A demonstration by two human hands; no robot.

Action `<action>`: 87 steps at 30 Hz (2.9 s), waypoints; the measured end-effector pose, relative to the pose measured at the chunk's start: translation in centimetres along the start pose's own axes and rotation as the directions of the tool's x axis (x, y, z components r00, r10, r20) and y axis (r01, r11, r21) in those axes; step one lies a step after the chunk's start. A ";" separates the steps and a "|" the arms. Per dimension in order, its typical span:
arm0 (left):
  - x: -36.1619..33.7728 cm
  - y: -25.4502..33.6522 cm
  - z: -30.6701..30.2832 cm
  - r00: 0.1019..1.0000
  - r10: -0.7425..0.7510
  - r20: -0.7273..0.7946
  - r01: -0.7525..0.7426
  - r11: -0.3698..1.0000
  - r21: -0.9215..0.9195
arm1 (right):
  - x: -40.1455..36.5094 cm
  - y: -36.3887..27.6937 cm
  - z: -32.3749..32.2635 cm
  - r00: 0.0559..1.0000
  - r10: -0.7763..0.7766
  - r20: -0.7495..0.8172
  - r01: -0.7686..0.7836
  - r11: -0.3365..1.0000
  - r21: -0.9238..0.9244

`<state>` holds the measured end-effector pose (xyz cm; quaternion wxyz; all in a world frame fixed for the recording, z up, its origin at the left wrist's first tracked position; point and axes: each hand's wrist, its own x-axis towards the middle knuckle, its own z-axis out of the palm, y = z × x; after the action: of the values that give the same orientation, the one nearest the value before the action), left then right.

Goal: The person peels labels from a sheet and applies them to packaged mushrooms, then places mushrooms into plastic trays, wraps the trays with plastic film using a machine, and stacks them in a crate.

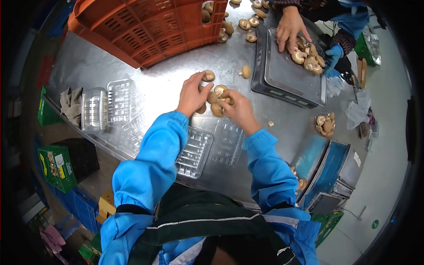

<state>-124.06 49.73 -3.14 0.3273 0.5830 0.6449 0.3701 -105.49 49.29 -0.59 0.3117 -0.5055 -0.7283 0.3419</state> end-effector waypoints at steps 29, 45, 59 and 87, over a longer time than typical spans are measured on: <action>-6.9 0.4 -1.3 0.994 -0.003 -0.106 0.004 1.000 0.010 | 0.4 4.5 -0.5 0.983 0.182 -0.025 -0.180 0.982 0.063; -7.5 -1.9 -1.4 0.952 -0.303 0.036 0.304 0.928 -0.214 | 15.6 7.5 2.6 0.975 0.075 -0.210 -0.105 0.985 -0.137; -7.7 -2.8 -1.6 0.906 -0.423 -0.025 0.382 0.840 -0.385 | 10.2 2.9 -0.5 0.954 0.034 -0.298 -0.065 0.994 -0.093; -6.0 0.3 -4.3 0.911 -0.377 0.165 0.411 0.852 -0.324 | -4.7 3.0 -1.5 0.832 0.548 -0.084 -0.480 0.788 0.385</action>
<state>-126.94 43.40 -0.69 0.5257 0.3872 0.6574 0.3762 -101.34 45.89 -2.67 0.3592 -0.6522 -0.4565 0.4870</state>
